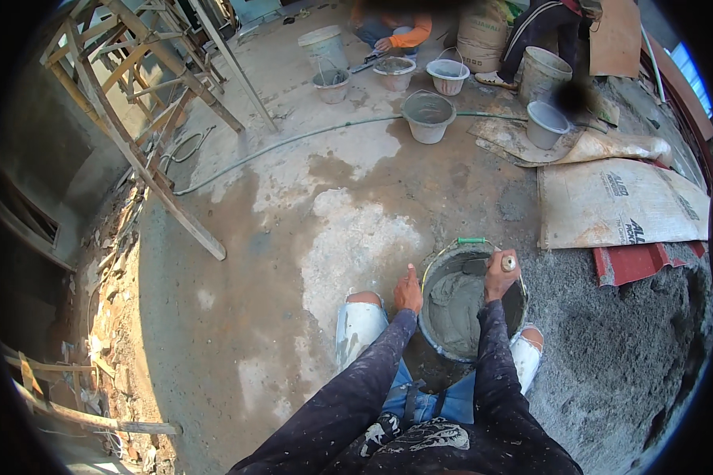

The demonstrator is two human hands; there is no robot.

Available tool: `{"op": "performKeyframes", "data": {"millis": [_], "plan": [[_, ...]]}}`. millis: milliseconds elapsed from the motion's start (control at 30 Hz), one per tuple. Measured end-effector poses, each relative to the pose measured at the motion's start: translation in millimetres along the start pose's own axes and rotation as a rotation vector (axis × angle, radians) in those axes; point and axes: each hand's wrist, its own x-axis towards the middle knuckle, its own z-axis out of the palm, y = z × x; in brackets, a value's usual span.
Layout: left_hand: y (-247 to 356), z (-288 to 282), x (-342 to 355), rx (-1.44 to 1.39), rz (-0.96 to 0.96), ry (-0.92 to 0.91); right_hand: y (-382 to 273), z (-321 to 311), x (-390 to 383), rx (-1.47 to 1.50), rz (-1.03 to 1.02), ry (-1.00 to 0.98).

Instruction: Mixing cement in a bucket using a trowel at a construction site.

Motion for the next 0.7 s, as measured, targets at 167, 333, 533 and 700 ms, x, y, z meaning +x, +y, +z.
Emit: {"op": "performKeyframes", "data": {"millis": [167, 333, 533, 700], "plan": [[15, -3, -1, 0.097, -0.05, -0.059, 80, -6, -6, -0.338, -0.066, -0.231], [13, -7, 1, 0.174, -0.064, -0.042, 37, -16, -47, 0.015, 0.452, -0.298], [30, -6, -20, 0.161, -0.134, -0.072, -78, -60, -46, -0.001, 0.262, -0.242], [22, -1, -22, 0.053, -0.131, 0.013, -106, -63, -45, -0.281, 0.212, -0.258]]}}
